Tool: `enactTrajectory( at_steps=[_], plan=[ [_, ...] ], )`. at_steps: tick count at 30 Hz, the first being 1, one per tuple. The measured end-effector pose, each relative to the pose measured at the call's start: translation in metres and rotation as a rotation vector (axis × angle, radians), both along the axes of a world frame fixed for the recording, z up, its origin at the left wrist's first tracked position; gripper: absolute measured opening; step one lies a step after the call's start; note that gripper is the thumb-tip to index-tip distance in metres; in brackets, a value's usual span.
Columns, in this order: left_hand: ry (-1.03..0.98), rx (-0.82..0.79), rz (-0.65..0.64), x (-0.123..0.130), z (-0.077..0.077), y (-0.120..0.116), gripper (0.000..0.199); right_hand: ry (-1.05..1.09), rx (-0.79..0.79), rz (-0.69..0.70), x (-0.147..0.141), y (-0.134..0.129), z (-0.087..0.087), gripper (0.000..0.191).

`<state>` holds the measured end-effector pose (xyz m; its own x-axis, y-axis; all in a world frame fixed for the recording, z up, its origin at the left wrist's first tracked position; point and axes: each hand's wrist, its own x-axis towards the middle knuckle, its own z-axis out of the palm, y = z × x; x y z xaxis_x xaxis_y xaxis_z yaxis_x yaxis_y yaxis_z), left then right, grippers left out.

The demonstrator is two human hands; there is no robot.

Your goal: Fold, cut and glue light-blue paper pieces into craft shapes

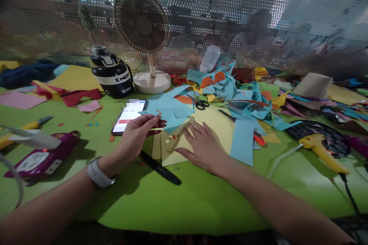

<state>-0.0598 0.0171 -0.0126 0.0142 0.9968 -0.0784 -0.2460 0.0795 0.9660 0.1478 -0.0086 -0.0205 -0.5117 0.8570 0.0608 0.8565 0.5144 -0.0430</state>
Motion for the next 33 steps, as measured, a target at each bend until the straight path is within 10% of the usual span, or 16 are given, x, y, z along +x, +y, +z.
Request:
enactTrajectory(
  at_steps=[7, 18, 33],
  plan=[
    [-0.001, 0.003, -0.002, 0.001, 0.0, -0.001, 0.024, 0.116, -0.091, 0.017, 0.003, 0.001, 0.002, 0.078],
    [-0.006, -0.042, 0.008, 0.002, 0.002, -0.002, 0.017, 1.124, -0.53, -0.168, 0.019, 0.01, 0.015, 0.048],
    [-0.12, -0.144, -0.207, 0.013, -0.001, -0.019, 0.018, 0.797, -0.316, -0.122, -0.001, -0.016, 0.031, 0.055]
  ],
)
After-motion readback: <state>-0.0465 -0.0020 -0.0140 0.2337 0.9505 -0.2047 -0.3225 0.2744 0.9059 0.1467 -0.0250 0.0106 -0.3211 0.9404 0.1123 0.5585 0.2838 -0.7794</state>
